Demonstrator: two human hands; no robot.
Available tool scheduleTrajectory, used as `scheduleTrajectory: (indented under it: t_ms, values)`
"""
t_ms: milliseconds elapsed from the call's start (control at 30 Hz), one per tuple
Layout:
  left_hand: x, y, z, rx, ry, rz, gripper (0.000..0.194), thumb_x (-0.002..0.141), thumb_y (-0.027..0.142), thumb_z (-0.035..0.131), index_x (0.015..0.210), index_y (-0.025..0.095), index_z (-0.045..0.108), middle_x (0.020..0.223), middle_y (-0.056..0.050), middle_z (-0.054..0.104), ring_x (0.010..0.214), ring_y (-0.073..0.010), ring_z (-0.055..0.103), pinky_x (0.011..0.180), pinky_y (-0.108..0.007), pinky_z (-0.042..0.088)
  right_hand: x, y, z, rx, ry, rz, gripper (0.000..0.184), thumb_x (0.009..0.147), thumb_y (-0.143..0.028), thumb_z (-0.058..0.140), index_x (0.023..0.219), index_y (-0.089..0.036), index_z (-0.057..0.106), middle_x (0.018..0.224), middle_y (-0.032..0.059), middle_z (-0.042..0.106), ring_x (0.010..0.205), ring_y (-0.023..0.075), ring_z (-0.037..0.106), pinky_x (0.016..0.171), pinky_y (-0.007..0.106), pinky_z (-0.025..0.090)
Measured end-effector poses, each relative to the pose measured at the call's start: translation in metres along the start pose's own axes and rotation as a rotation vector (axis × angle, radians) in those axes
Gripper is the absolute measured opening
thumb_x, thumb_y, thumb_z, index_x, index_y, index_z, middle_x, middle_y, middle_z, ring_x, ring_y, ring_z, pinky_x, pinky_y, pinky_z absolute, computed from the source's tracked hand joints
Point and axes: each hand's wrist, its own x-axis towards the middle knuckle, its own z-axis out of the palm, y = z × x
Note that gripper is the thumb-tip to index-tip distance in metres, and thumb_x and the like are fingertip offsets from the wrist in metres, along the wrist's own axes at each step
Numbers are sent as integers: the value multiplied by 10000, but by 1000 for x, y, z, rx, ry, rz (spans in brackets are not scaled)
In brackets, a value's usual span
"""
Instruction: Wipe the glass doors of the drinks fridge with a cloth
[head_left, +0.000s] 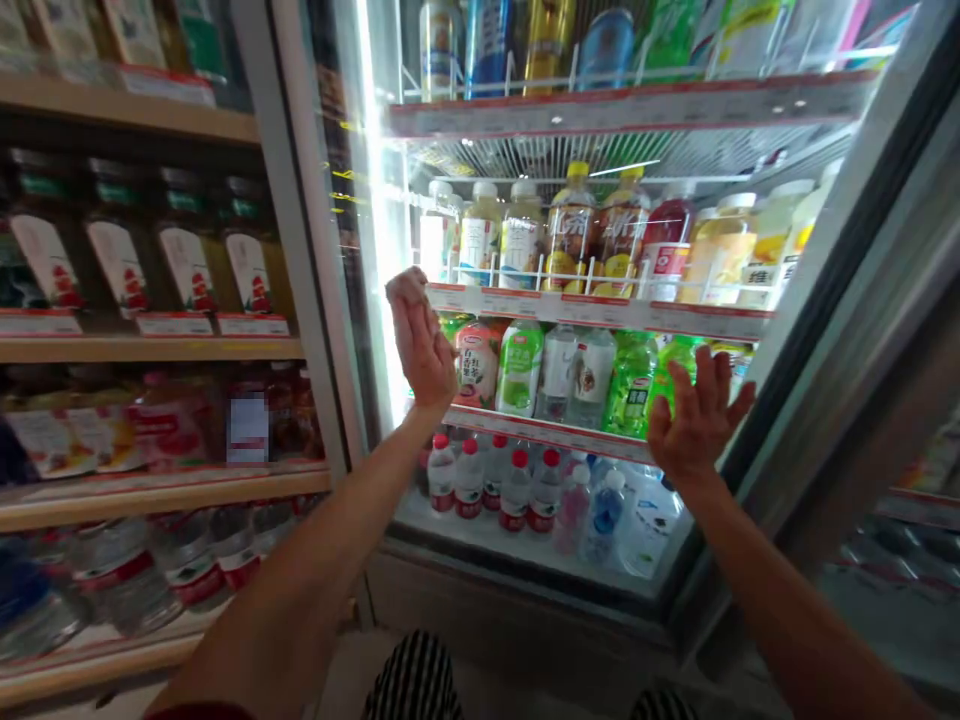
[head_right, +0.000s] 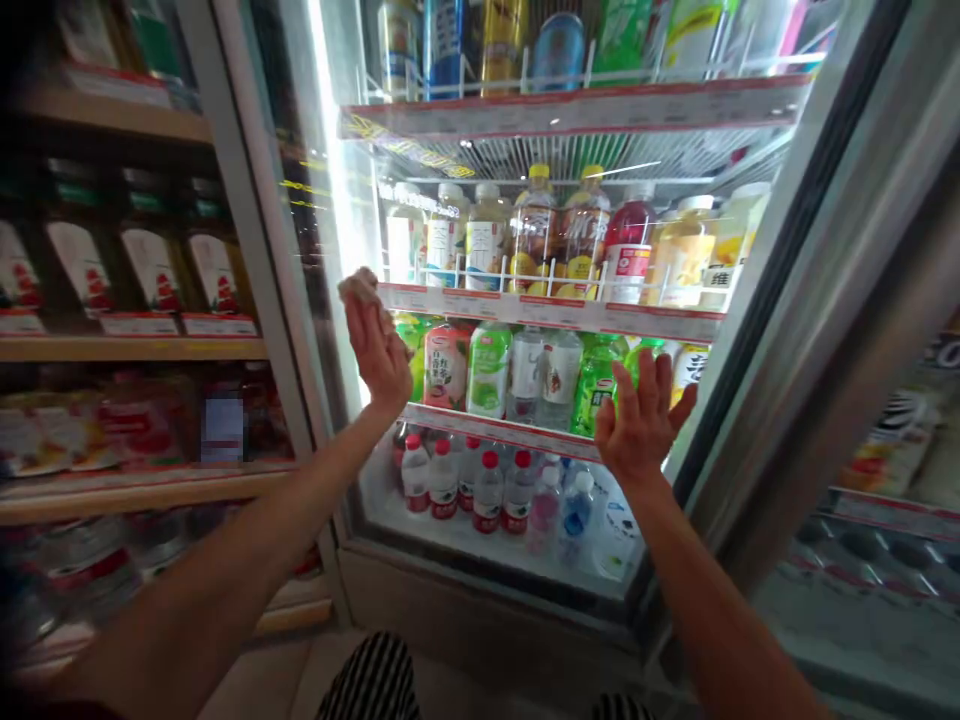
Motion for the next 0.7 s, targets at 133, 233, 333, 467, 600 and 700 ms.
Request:
scheduleTrajectory:
  t_ms: [133, 233, 333, 467, 600, 700]
  values:
    - [-19, 29, 5, 23, -89, 393, 600, 867, 181, 369, 1416, 232, 135, 1491, -43, 163, 1371, -199, 124, 1116, -413, 229, 0, 0, -2, -9, -44, 16, 459, 833, -272, 443, 1290, -224, 430, 1429, 97, 343, 1335, 267, 272, 1078, 534, 118]
    - [-29, 38, 3, -49, -277, 760, 567, 845, 176, 427, 1380, 254, 257, 1438, -12, 317, 1355, -171, 194, 1114, -357, 238, 0, 0, -3, -6, -69, 17, 468, 828, -267, 449, 1293, -229, 421, 1431, 97, 338, 1342, 265, 257, 1077, 536, 114]
    - [-8, 23, 4, -64, -73, 476, 560, 863, 168, 379, 1398, 197, 217, 1480, -60, 202, 1370, -190, 134, 1121, -384, 214, 0, 0, -3, -4, -53, 2, 467, 832, -263, 438, 1298, -228, 411, 1429, 100, 342, 1343, 256, 258, 1082, 527, 112]
    - [14, 21, 12, -12, 192, 33, 564, 882, 170, 331, 1413, 172, 144, 1508, -73, 4, 1379, -228, 63, 1115, -455, 213, 1, -1, -2, -17, -49, 14, 479, 829, -255, 431, 1306, -248, 396, 1430, 88, 343, 1342, 253, 260, 1082, 530, 113]
    - [-9, 42, 11, -59, -155, 551, 574, 853, 172, 408, 1390, 264, 226, 1475, -36, 223, 1362, -212, 169, 1094, -424, 279, 1, 0, -3, -26, -58, 10, 473, 828, -259, 429, 1299, -252, 402, 1429, 85, 345, 1341, 248, 266, 1083, 522, 122]
    - [-11, 36, 7, -34, -195, 661, 554, 858, 172, 410, 1380, 267, 253, 1432, -34, 328, 1344, -191, 231, 1085, -386, 298, 1, 1, -3, -34, -43, -9, 469, 829, -254, 433, 1297, -243, 403, 1419, 92, 362, 1338, 239, 272, 1084, 513, 130]
